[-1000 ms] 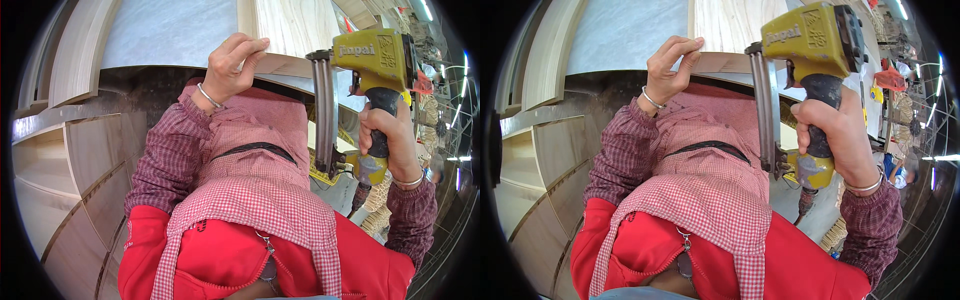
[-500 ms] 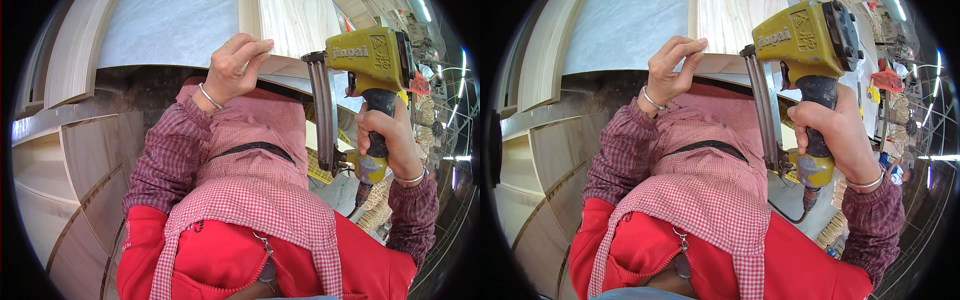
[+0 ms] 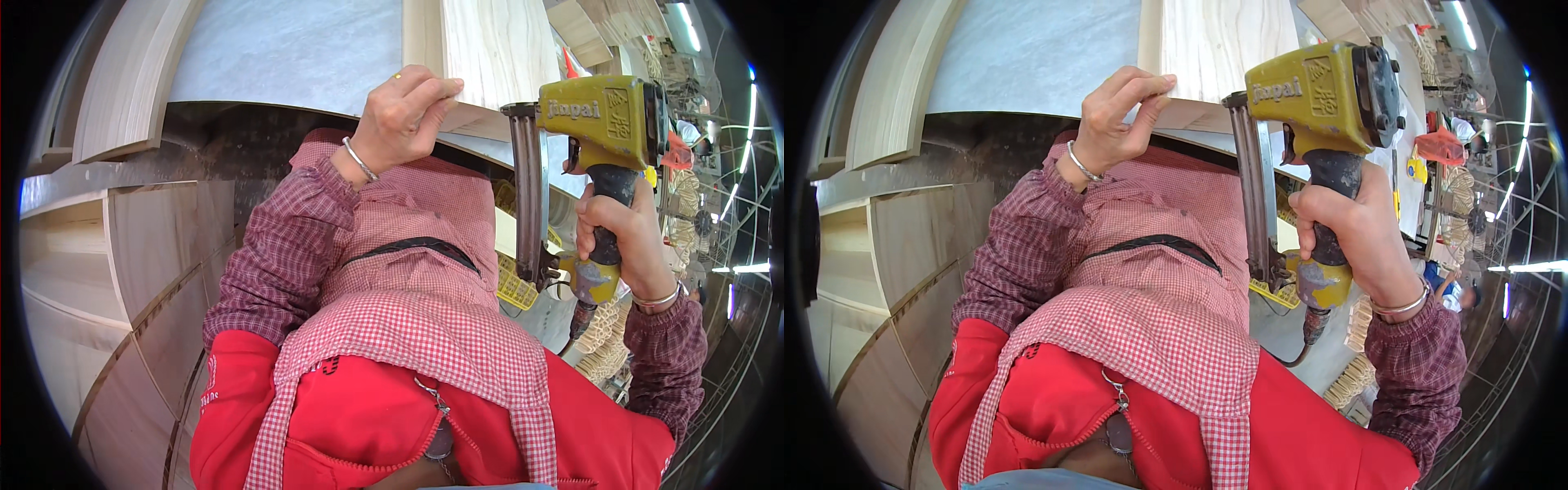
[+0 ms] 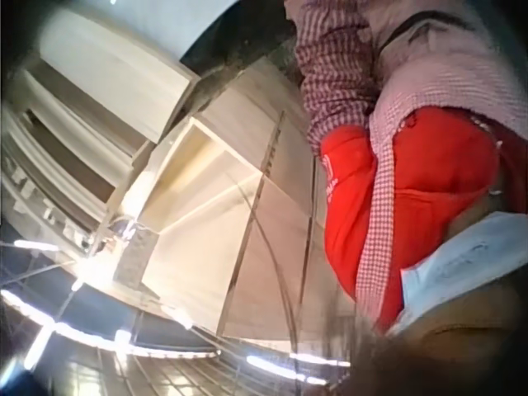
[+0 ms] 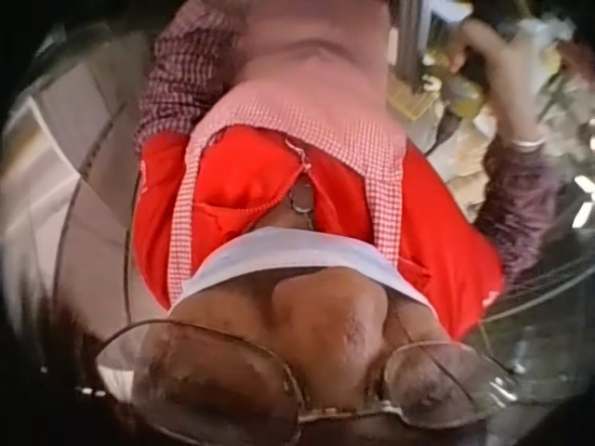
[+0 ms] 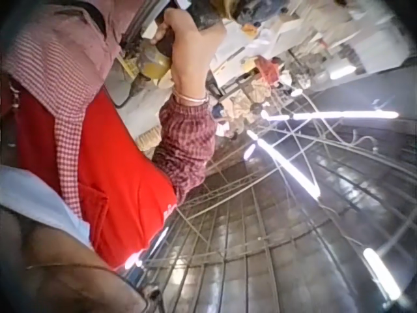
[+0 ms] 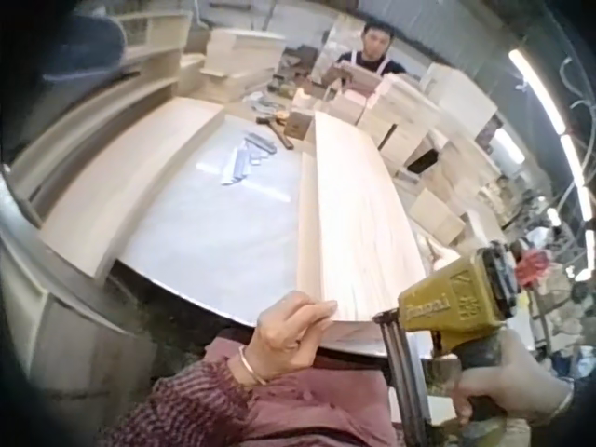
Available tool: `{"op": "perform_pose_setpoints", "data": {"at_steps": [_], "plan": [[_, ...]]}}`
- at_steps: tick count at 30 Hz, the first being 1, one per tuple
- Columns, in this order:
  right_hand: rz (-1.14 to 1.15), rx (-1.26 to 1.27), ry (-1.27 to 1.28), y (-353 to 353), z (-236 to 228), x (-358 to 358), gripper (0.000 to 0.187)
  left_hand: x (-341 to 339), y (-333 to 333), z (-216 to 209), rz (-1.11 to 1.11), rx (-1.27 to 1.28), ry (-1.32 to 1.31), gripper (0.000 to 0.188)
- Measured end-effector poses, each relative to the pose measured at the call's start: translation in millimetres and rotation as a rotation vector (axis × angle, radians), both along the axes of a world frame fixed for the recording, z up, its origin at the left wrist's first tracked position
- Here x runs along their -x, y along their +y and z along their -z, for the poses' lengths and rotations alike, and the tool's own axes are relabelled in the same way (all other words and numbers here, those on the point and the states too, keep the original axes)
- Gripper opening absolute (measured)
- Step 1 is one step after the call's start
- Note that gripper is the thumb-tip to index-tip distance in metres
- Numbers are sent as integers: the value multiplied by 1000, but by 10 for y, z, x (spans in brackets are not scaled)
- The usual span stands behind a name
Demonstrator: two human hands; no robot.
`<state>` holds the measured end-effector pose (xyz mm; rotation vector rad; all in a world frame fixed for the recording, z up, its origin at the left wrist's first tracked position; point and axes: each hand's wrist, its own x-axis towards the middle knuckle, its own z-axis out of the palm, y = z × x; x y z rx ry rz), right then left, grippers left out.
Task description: The recorder is assembling wooden boards into a frame-like structure using wood glue and a pneumatic nail gun.
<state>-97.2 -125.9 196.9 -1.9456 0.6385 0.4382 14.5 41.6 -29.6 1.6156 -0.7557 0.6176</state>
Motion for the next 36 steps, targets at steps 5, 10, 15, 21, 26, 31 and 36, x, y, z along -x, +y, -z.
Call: {"op": "perform_pose_setpoints", "data": {"at_steps": [5, 10, 15, 21, 26, 31, 36], "plan": [[25, -5, -20, 23, 19, 17, 15, 21, -8, 33, 53, 39, 40, 21], [47, -8, -37, 42, 41, 30, 13, 52, 47, 85, 97, 66, 110, 25], [51, -26, -39, 1, 68, 31, 12, -12, 122, 114, 132, 66, 170, 29], [68, -20, -46, 21, 72, 39, 9, -388, 93, 6, 46, -75, -52, 40], [42, 13, -43, 90, 38, 42, 5, -408, 59, 101, 36, -133, -84, 52], [-30, 28, -29, 207, -26, -43, 5, -360, -18, 117, 48, -121, -25, 57], [-74, 44, -5, 259, -57, -105, 7, -385, -76, 105, 54, -107, -22, 59]]}}
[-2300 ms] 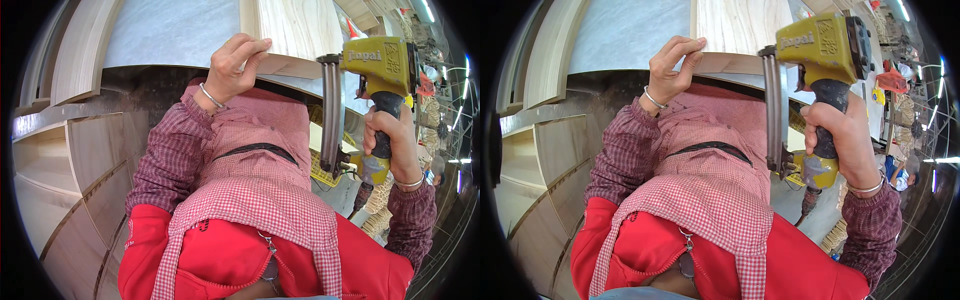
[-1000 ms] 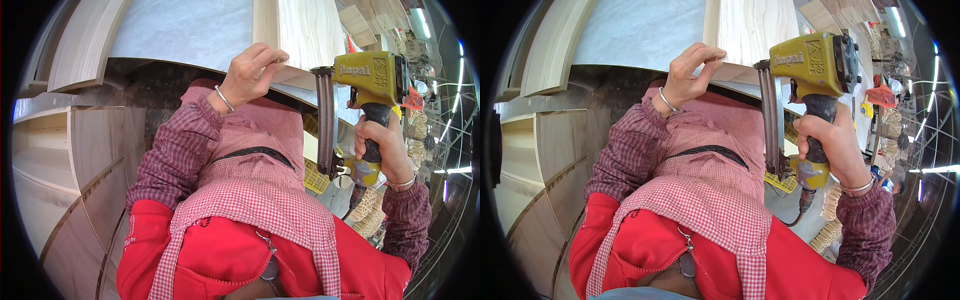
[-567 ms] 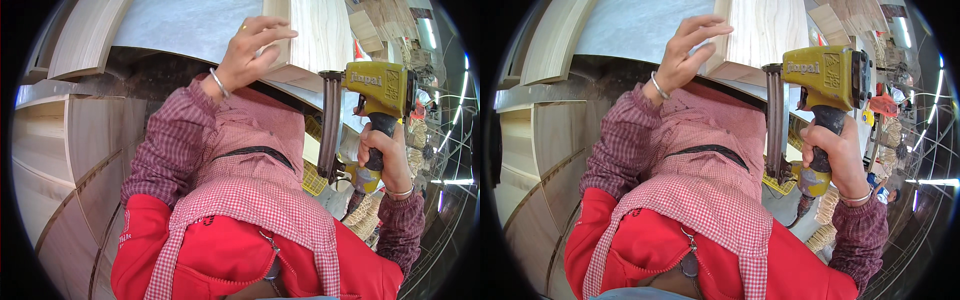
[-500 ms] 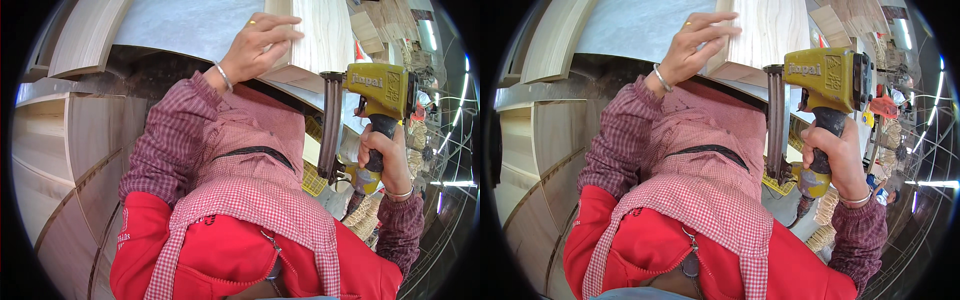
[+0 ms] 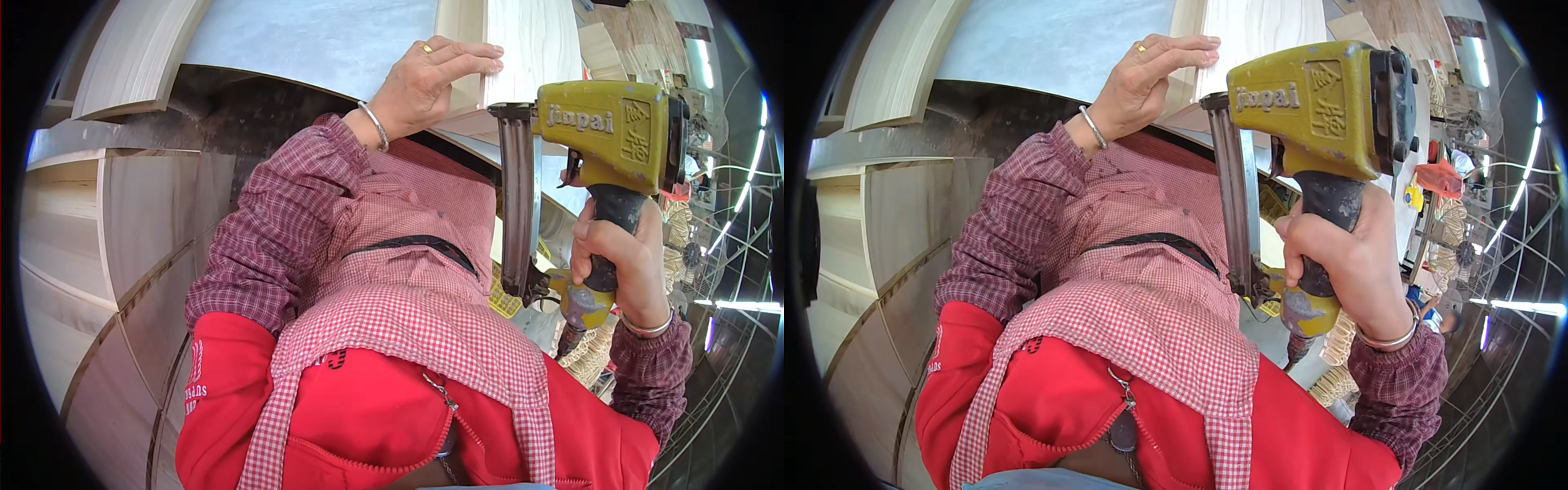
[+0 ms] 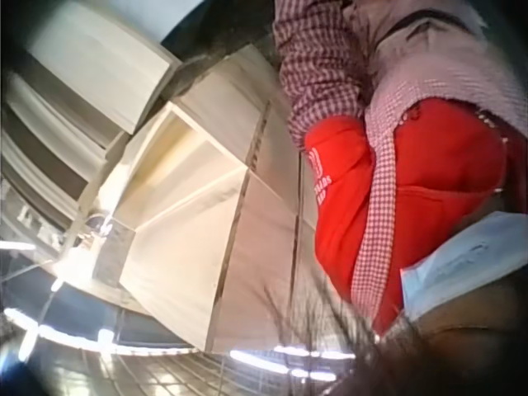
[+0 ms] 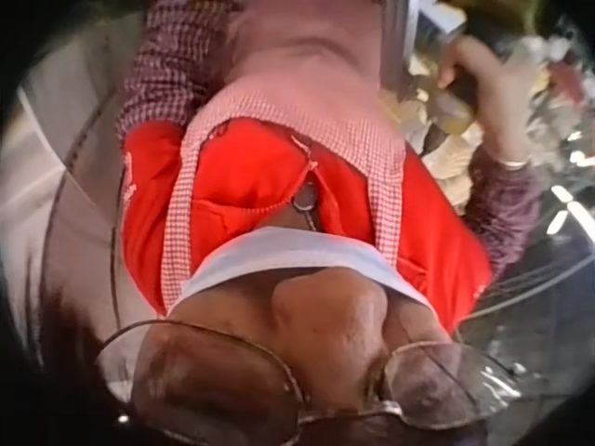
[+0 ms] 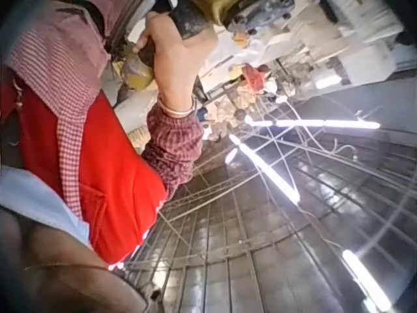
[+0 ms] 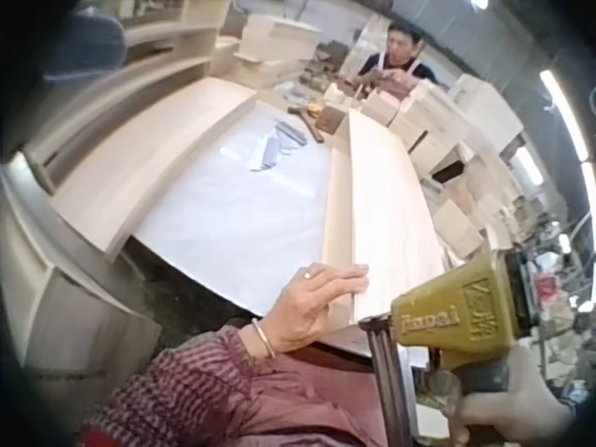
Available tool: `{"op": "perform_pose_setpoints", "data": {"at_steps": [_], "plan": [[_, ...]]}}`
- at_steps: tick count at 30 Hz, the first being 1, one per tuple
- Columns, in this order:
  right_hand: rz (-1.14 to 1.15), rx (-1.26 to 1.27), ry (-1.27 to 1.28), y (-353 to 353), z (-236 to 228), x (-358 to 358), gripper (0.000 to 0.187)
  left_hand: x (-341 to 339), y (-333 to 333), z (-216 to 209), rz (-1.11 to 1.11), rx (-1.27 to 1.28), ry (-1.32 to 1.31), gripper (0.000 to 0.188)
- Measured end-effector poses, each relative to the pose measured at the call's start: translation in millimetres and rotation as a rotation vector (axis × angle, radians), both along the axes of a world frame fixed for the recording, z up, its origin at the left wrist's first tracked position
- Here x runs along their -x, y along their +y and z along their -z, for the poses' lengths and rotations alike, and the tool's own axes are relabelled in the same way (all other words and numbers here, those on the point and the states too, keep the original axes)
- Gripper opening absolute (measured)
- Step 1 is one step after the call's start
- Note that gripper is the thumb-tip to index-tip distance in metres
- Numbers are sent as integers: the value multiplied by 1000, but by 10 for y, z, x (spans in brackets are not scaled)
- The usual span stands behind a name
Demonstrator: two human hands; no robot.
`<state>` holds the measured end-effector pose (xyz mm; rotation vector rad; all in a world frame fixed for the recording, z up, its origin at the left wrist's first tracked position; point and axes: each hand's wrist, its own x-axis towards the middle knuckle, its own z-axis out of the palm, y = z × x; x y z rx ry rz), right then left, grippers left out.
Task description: The recorder is assembling wooden boards into a frame-like structure using wood glue and a pneumatic nail gun.
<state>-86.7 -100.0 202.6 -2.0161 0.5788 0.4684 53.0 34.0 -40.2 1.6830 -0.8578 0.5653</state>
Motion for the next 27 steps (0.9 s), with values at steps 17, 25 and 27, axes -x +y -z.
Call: {"op": "perform_pose_setpoints", "data": {"at_steps": [17, 25, 27], "plan": [[86, -66, -2, -33, -21, -96, 5, -73, -154, -22, -14, 5, -13, 63], [-9, -10, 4, -14, -70, -86, 6, -108, -56, -96, -10, -53, -74, 65], [-25, -42, -13, -65, -28, -37, 7, -79, 24, -79, -10, -79, -91, 66]]}}
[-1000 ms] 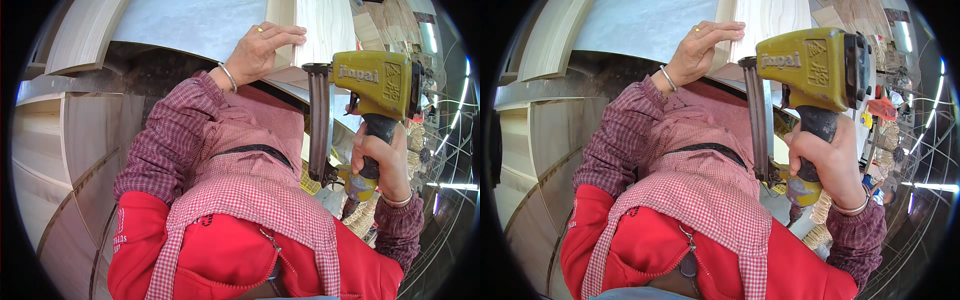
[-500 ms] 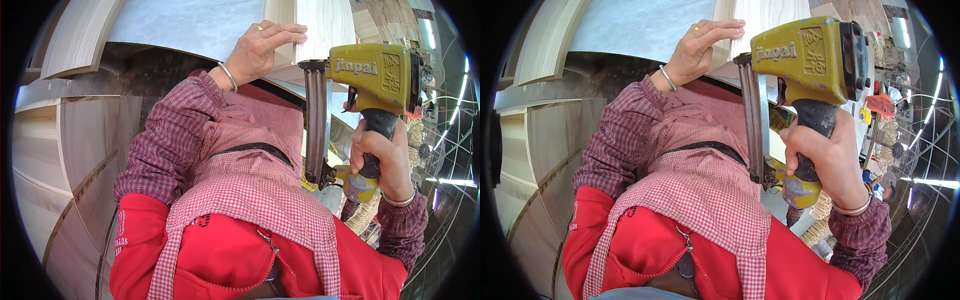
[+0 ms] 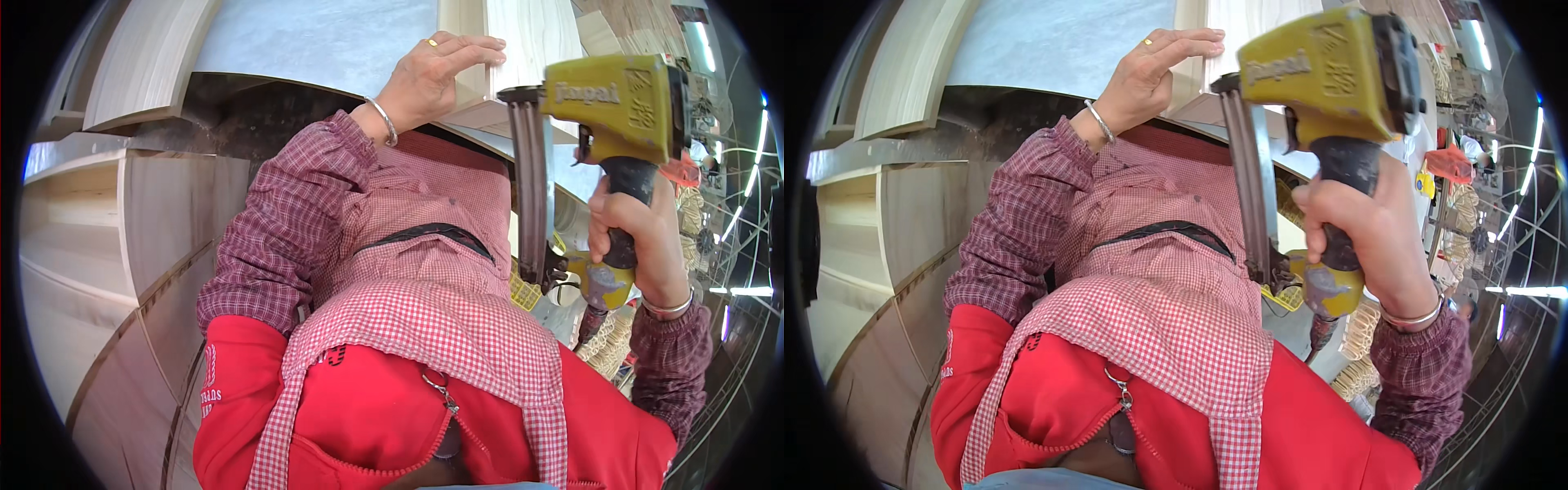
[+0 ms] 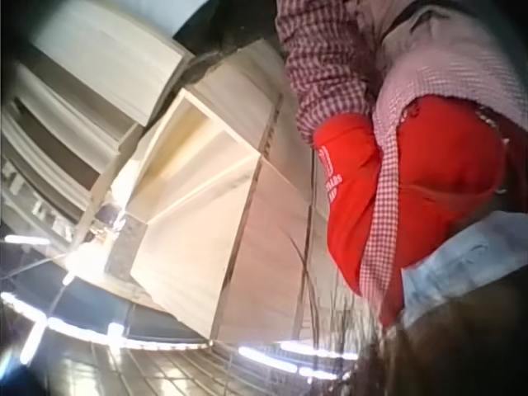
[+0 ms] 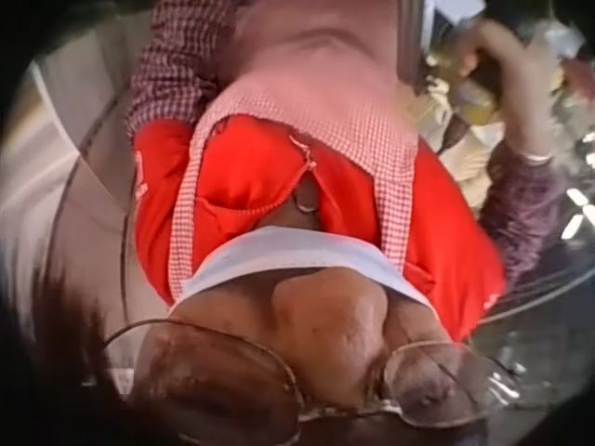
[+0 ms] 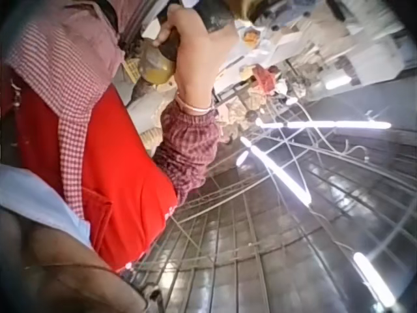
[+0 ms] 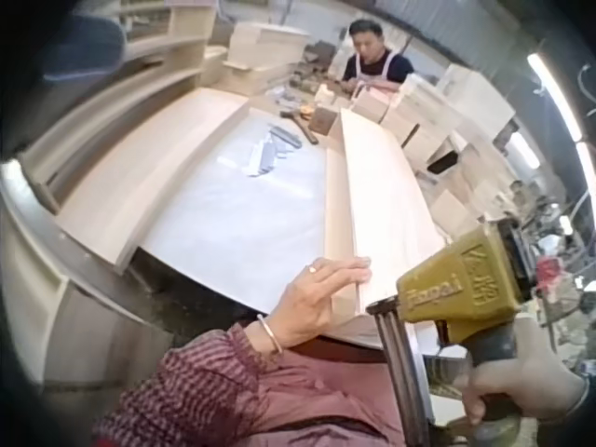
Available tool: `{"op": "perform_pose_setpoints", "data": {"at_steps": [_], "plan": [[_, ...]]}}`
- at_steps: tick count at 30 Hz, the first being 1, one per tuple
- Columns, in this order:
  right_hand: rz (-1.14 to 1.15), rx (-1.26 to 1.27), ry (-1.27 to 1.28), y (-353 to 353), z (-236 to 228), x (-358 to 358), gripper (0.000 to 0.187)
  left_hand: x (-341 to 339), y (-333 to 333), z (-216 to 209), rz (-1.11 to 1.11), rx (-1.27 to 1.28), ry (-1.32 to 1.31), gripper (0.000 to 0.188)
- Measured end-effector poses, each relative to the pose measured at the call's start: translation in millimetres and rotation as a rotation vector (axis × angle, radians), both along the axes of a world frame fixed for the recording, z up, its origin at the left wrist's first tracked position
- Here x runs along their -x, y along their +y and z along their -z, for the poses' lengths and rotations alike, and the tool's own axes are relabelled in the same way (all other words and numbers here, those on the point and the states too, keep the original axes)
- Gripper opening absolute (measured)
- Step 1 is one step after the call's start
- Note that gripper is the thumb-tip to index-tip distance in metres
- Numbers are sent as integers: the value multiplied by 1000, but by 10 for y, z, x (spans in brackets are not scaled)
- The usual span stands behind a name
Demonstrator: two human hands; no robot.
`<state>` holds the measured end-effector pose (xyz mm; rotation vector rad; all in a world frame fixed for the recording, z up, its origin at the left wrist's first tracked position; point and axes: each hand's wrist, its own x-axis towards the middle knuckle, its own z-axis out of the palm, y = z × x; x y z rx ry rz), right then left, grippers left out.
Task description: The recorder is assembling wooden boards into a frame-like structure using wood glue and a pneumatic nail gun.
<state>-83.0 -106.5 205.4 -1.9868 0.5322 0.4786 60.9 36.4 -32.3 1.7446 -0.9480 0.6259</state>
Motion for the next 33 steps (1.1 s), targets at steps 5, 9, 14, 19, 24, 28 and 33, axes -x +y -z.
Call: {"op": "perform_pose_setpoints", "data": {"at_steps": [5, 9, 14, 19, 24, 28, 33], "plan": [[152, 14, -192, -314, 245, 275, 10, 177, 268, 72, 25, 195, 290, 65], [347, 200, -316, -761, 537, 500, 12, 501, 502, 300, 0, 210, 516, 55], [443, 314, -361, -1825, 1072, 645, 16, 763, 474, 191, 24, 128, 706, 46], [413, 560, -176, -2856, 1546, 810, 24, 841, 372, -61, 56, 199, 867, 42], [211, 1003, -259, -3695, 2061, 801, 38, 1017, 134, -218, -29, 271, 838, 43], [251, 1048, -195, -3935, 2306, 807, 47, 1100, 152, -272, -114, 87, 586, 44], [297, 1097, -158, -4122, 2439, 721, 54, 1230, 180, -288, -100, 146, 733, 50]]}}
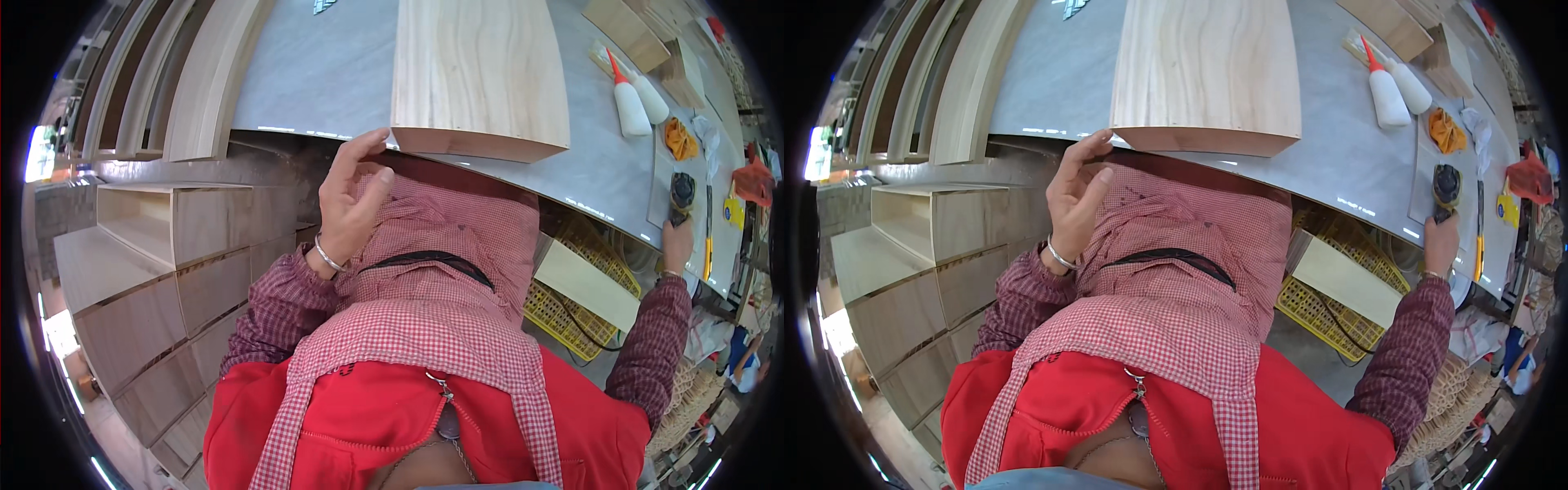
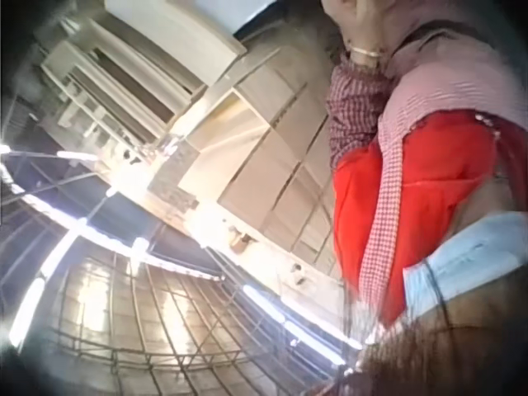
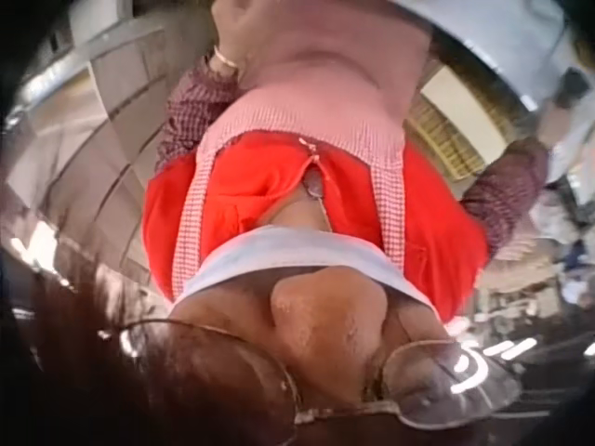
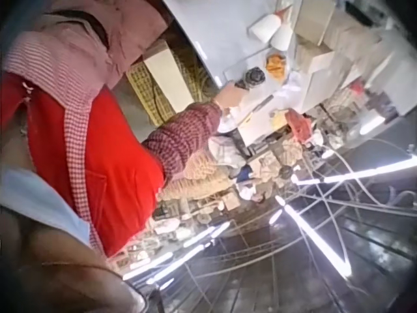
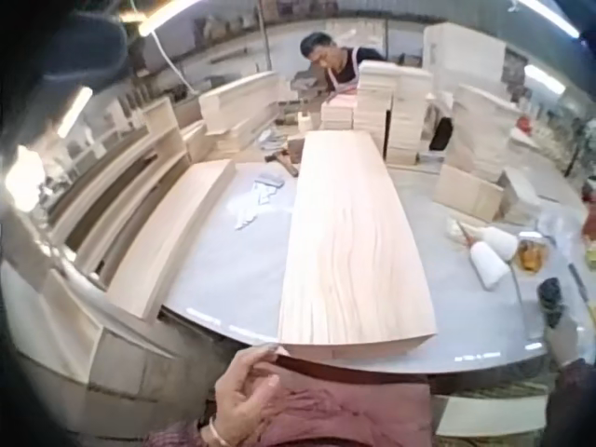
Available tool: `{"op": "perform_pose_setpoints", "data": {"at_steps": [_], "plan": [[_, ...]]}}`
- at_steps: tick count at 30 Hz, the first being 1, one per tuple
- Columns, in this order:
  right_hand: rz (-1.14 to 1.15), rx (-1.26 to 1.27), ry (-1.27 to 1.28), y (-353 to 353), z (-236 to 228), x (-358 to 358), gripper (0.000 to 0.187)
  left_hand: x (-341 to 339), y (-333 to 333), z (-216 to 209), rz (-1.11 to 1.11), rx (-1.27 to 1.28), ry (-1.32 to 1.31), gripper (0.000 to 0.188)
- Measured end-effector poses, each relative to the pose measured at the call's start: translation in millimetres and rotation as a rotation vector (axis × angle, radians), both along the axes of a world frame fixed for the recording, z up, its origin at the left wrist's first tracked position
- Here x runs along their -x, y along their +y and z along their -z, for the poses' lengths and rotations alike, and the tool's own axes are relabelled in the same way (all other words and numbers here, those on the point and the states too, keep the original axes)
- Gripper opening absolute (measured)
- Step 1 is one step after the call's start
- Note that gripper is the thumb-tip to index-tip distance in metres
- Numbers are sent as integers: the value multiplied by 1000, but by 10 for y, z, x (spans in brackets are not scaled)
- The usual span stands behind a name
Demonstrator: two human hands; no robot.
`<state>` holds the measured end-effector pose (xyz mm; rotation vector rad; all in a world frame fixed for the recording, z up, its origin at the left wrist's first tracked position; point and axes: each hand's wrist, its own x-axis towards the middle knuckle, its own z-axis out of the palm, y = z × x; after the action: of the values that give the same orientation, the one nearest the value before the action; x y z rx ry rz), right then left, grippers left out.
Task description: The recorder is assembling wooden boards into a frame-like structure using wood glue and a pneumatic nail gun.
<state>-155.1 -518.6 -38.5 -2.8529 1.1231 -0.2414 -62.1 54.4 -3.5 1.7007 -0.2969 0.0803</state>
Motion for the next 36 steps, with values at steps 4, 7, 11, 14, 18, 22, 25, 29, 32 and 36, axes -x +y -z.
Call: {"op": "perform_pose_setpoints", "data": {"at_steps": [4, 7, 11, 14, 18, 22, 25, 29, 32, 36], "plan": [[76, -19, 10, -32, 28, -123, 59, -39, -166, -1, -6, 154, 228, 53], [131, -46, 22, -33, 89, -132, 63, -98, -278, 19, -21, 266, 382, 55], [146, -59, -68, -143, 268, -83, 70, -198, -314, 78, -17, 298, 341, 63], [156, -77, -32, -36, 226, -124, 74, -187, -336, 73, -27, 208, 306, 62], [146, -69, -22, -72, 261, -126, 78, -177, -348, 107, -35, 129, 263, 61], [80, -24, -97, -213, 380, -48, 75, -180, -361, 160, -37, 139, 233, 59], [75, -70, -90, -27, 276, -46, 72, -206, -368, 175, -143, 144, 239, 56], [80, 2, -117, 92, 188, 72, 68, -333, -90, 202, -259, 204, 272, 41], [39, 83, -168, 431, -73, -41, 63, -532, 436, 268, -402, 389, 218, 33], [-103, -264, -275, 891, -416, -430, 59, -751, 1234, 320, -420, 587, 229, 41]]}}
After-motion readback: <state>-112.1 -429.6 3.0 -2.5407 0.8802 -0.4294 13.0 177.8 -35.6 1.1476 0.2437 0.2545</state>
